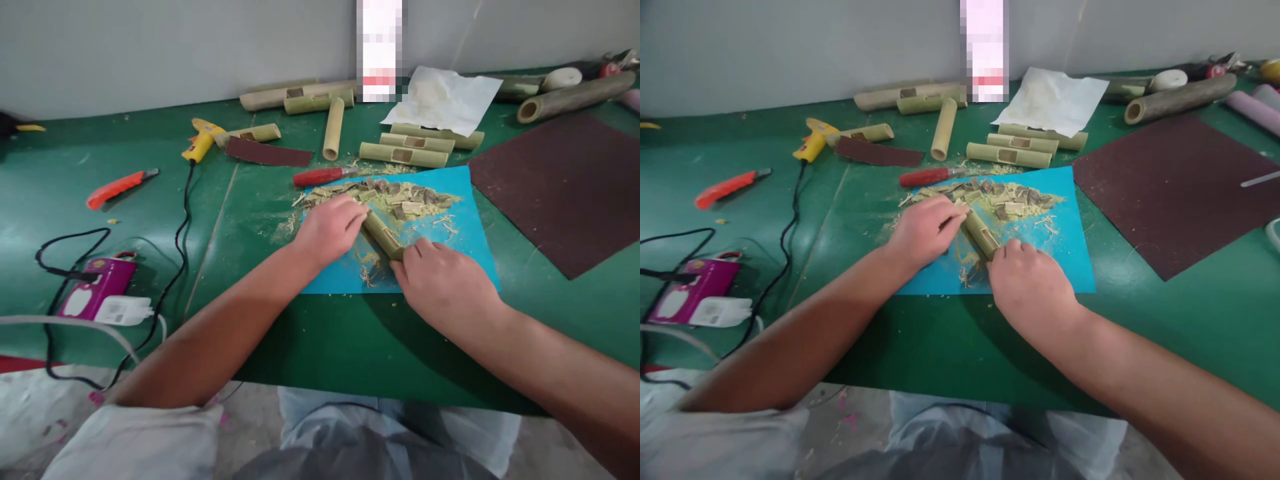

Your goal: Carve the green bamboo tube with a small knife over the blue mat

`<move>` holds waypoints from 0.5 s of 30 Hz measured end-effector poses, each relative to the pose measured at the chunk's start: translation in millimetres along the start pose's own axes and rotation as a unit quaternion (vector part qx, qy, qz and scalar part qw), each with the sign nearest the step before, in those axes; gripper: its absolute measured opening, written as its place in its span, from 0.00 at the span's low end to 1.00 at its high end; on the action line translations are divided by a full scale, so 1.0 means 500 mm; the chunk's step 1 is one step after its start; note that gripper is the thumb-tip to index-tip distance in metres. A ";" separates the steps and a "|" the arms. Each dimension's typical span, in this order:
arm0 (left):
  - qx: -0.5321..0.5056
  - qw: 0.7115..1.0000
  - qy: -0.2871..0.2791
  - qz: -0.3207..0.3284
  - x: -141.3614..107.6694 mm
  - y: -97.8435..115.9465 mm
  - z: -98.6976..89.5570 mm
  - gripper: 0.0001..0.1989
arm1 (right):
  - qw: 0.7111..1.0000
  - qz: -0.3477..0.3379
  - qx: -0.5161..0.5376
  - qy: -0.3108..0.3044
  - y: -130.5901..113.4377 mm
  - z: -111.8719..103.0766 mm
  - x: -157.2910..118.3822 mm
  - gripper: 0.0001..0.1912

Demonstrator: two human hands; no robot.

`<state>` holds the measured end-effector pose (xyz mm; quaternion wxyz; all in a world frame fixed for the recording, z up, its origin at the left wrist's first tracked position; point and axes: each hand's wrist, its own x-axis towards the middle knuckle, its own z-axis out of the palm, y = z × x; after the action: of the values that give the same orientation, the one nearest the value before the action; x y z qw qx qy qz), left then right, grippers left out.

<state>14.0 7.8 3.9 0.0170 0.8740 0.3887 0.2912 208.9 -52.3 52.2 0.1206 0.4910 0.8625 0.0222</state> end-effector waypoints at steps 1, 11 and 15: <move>0.004 1.000 -0.010 0.003 0.000 0.002 0.000 0.15 | 1.000 0.001 -0.001 0.002 0.000 0.000 0.000 0.14; -0.025 0.999 -0.032 0.018 -0.001 0.001 -0.002 0.14 | 1.000 0.008 0.000 0.005 0.003 0.001 0.000 0.16; -0.020 1.000 0.007 0.006 0.002 -0.008 -0.002 0.13 | 1.000 0.018 0.000 0.005 0.003 0.000 0.000 0.17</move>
<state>11.8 11.2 4.2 0.0304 0.8739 0.3772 0.3050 210.0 -51.6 52.2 0.1159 0.5062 0.8542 0.0263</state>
